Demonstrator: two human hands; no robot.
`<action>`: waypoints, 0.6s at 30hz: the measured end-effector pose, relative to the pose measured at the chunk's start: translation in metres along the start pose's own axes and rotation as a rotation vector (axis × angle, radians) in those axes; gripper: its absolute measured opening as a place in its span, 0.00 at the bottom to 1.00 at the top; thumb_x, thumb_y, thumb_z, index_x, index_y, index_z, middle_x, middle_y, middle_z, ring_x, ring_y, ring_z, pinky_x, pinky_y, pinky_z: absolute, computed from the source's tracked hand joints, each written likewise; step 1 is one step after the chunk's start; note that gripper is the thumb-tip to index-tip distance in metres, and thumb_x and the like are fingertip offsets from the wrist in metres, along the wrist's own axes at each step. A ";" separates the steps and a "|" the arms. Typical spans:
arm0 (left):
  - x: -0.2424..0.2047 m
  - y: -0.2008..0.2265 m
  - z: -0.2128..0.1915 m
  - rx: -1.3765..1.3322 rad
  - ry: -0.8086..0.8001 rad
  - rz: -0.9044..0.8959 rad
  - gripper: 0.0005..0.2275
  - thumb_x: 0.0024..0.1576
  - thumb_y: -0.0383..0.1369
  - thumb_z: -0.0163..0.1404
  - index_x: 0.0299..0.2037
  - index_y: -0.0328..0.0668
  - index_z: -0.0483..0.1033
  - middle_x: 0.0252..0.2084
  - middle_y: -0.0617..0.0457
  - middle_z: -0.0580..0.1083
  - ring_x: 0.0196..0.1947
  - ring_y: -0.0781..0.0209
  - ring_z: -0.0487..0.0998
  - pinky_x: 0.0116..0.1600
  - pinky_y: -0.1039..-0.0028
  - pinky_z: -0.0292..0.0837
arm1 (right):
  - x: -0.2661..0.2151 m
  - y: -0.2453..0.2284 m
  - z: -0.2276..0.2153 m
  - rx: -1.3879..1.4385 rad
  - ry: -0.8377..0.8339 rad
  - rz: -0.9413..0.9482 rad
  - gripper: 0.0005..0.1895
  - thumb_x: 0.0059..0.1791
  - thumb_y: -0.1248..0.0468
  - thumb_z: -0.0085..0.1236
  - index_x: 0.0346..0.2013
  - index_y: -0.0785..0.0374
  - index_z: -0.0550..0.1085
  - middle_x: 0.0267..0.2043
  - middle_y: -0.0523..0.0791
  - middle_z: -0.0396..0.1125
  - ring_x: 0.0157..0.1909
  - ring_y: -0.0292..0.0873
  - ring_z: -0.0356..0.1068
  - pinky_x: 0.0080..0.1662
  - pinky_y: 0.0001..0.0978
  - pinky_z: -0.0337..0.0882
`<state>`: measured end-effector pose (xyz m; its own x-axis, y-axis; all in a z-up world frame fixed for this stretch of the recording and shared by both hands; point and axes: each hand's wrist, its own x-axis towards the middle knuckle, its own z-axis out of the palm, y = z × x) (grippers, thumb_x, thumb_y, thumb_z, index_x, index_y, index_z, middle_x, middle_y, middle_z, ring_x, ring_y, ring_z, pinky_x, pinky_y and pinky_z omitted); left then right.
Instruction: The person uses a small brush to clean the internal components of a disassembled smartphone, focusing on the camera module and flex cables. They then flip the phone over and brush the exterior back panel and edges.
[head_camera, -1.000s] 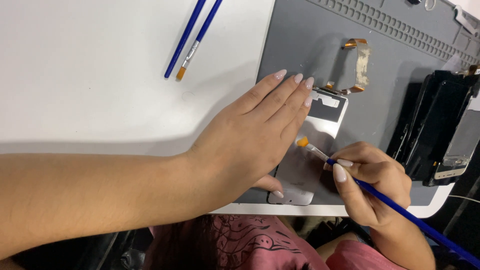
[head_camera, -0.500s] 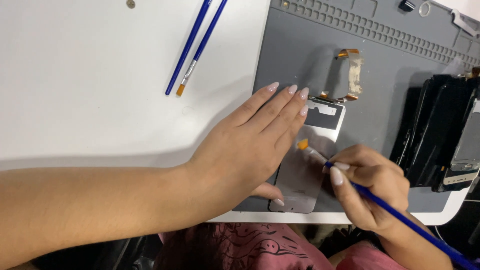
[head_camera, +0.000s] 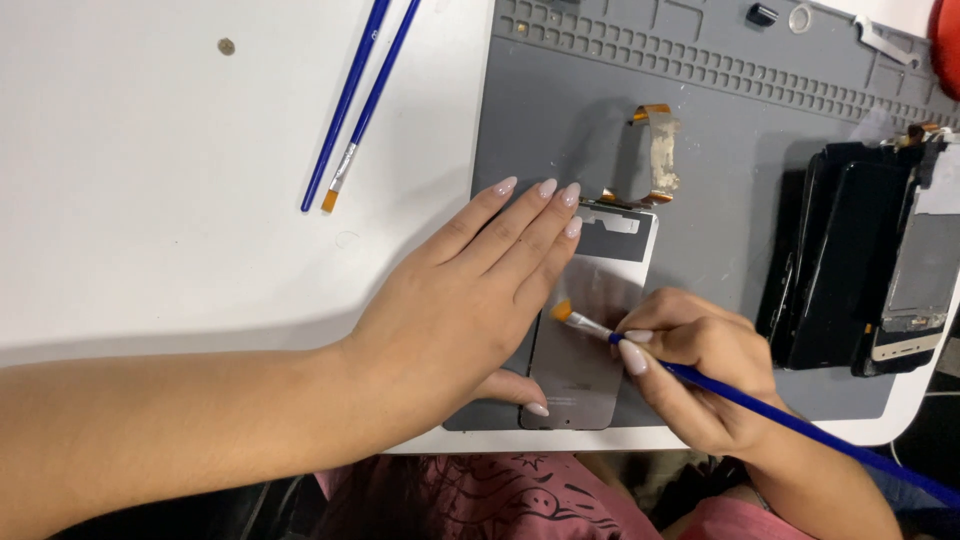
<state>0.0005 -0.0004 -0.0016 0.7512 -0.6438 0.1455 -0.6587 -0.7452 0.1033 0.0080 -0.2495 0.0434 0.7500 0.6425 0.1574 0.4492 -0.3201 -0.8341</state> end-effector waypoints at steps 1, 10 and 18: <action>0.000 0.000 -0.001 0.012 0.000 0.004 0.62 0.41 0.84 0.43 0.75 0.36 0.61 0.79 0.42 0.58 0.79 0.49 0.56 0.81 0.59 0.44 | -0.001 0.001 0.001 0.002 0.008 -0.009 0.08 0.51 0.74 0.51 0.31 0.65 0.62 0.30 0.54 0.67 0.28 0.49 0.69 0.35 0.34 0.72; 0.002 -0.003 -0.005 -0.094 0.015 0.025 0.64 0.37 0.82 0.52 0.73 0.31 0.61 0.78 0.39 0.58 0.78 0.47 0.58 0.81 0.57 0.48 | 0.006 -0.001 -0.005 -0.049 0.018 -0.090 0.11 0.52 0.72 0.51 0.27 0.66 0.61 0.27 0.51 0.66 0.25 0.49 0.65 0.31 0.35 0.66; 0.004 -0.005 -0.011 -0.202 -0.030 0.029 0.61 0.40 0.77 0.55 0.73 0.29 0.59 0.77 0.38 0.59 0.78 0.44 0.57 0.80 0.55 0.45 | 0.002 0.000 -0.008 -0.048 0.014 -0.110 0.06 0.53 0.72 0.51 0.32 0.68 0.66 0.33 0.52 0.67 0.29 0.49 0.65 0.34 0.35 0.67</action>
<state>0.0063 0.0026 0.0094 0.7307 -0.6716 0.1225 -0.6728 -0.6782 0.2956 0.0136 -0.2535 0.0476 0.7013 0.6661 0.2540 0.5516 -0.2813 -0.7852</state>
